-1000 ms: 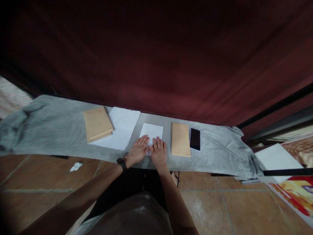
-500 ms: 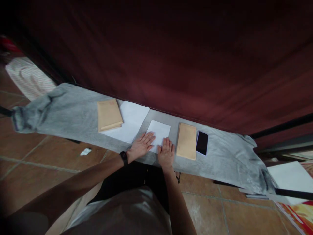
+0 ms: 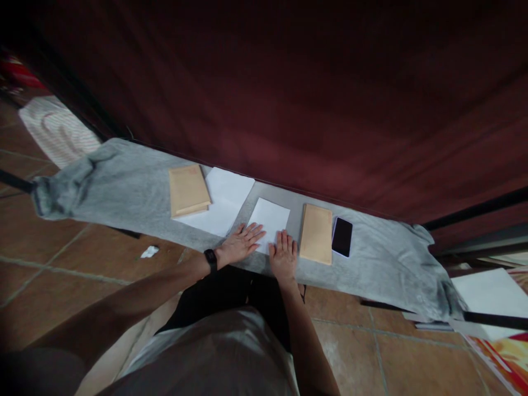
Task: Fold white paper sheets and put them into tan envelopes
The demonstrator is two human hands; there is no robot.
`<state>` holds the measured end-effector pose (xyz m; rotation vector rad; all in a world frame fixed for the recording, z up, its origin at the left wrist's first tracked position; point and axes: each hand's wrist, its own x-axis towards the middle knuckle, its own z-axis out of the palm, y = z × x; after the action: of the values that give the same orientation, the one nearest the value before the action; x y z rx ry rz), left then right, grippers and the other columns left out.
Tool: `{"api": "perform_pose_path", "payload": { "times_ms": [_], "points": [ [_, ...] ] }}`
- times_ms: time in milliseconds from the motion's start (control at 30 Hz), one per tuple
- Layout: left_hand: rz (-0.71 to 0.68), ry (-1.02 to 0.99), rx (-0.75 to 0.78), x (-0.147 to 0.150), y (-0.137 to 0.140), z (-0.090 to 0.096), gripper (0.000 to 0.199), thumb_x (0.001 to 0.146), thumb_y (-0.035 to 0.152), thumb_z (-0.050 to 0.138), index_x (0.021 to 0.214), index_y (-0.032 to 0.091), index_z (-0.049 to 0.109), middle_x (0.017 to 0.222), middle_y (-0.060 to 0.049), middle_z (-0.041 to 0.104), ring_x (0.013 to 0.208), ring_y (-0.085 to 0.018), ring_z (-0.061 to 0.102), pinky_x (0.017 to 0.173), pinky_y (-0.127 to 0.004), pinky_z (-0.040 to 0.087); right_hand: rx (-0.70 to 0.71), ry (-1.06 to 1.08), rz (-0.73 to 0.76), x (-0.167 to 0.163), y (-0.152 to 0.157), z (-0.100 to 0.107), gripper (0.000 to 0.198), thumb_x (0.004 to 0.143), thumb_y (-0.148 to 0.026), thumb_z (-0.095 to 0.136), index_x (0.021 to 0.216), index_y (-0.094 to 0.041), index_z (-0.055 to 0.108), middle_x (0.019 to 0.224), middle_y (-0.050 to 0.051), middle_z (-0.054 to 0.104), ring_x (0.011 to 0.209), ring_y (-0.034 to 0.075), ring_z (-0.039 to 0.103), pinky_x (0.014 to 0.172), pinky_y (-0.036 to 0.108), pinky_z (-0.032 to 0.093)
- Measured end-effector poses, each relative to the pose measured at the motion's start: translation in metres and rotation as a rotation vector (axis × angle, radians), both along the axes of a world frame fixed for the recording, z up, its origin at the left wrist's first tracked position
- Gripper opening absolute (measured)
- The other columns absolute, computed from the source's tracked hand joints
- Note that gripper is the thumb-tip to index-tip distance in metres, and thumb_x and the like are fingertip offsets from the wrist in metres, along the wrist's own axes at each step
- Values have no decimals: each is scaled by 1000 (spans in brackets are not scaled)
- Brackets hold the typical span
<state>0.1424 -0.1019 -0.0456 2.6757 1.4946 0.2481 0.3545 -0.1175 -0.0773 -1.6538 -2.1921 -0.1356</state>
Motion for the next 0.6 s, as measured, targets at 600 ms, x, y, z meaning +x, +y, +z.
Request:
{"api": "perform_pose_path", "payload": {
  "times_ms": [600],
  "points": [
    [604,-1439,-572,15,35,4,61,65,16,67,125,14,61,87,-3,70,75,-18,65,68,-29,52,-112,146,205,22,-17,17,65,99,-39,51,158,-23,28,157,9,42,144,24,40,121,47,26]
  ]
}}
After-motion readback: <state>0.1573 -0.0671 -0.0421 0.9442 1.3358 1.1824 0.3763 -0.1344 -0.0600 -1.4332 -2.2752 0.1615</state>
